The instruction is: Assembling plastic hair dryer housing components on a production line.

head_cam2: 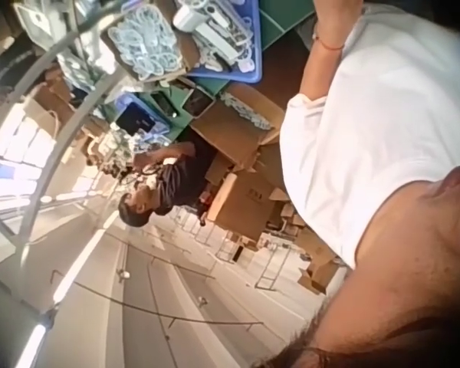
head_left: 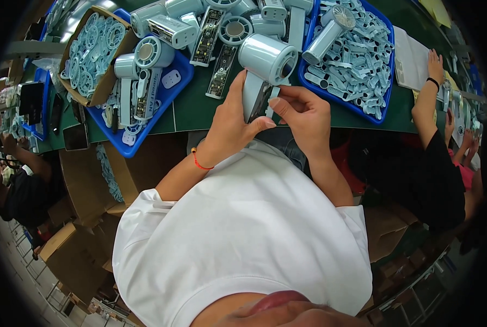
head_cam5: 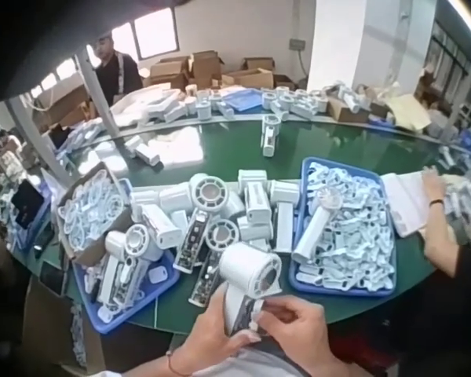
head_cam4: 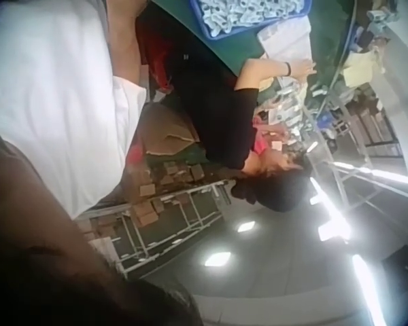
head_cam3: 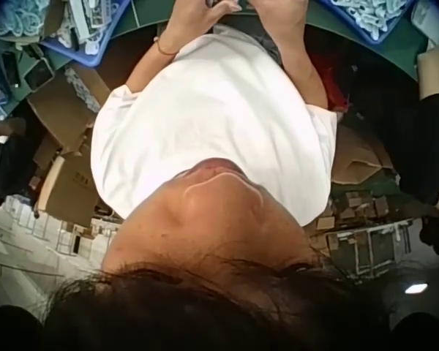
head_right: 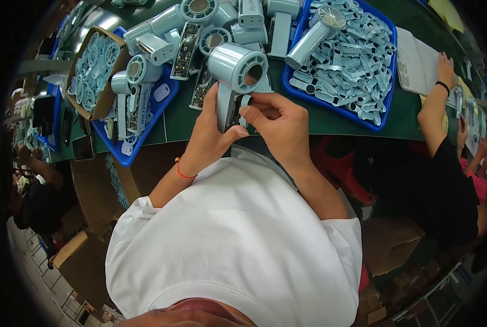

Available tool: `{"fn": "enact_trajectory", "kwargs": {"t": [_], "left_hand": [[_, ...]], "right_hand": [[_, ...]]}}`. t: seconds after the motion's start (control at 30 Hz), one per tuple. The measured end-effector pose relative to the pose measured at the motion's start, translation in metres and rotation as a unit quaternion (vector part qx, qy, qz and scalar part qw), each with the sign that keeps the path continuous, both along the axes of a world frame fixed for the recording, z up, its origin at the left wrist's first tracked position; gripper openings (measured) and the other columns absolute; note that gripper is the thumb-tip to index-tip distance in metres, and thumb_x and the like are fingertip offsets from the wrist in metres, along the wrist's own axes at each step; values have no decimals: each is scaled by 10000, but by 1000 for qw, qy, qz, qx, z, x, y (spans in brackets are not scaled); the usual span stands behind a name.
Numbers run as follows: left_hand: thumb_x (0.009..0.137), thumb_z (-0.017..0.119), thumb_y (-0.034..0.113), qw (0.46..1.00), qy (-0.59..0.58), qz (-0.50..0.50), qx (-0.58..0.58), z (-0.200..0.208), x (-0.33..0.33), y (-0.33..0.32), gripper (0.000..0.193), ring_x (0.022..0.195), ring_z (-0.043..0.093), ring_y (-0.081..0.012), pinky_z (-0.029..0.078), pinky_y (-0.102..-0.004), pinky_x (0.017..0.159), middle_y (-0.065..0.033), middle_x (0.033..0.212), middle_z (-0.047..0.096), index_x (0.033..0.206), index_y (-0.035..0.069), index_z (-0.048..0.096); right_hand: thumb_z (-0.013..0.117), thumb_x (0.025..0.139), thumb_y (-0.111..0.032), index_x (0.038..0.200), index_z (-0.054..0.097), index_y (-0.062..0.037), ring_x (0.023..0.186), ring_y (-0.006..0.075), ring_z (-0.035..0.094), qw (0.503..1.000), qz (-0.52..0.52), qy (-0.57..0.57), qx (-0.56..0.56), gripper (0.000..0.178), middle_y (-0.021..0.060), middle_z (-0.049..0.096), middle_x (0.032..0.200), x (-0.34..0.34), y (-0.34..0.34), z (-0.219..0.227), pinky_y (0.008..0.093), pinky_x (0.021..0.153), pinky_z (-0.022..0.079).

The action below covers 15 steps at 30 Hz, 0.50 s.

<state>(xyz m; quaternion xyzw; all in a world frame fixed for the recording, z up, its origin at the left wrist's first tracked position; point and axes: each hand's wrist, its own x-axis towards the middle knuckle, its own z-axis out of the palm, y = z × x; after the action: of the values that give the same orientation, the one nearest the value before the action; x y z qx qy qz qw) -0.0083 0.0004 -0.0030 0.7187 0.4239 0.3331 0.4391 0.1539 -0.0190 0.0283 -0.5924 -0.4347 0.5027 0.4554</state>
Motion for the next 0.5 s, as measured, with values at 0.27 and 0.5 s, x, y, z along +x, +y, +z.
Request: {"fn": "enact_trajectory", "kwargs": {"t": [0.27,0.5], "left_hand": [[697,779,261,996,75,20,40,2,7,0,975,941,583,-411,503,-399,749,-283,1203,479,1387,-42,160],[712,762,195,995,84,17,46,-1,6,1,899,912,592,-402,504,-405,737,-268,1152,505,1369,-44,197]], "right_hand": [[715,777,-70,997,631,66,676,95,614,999,-36,-5,6,271,87,661,816,-2,-1,-9,217,551,527],[705,790,-86,952,614,69,679,107,626,998,-18,47,-35,242,98,654,792,2,6,-9,217,552,531]]}}
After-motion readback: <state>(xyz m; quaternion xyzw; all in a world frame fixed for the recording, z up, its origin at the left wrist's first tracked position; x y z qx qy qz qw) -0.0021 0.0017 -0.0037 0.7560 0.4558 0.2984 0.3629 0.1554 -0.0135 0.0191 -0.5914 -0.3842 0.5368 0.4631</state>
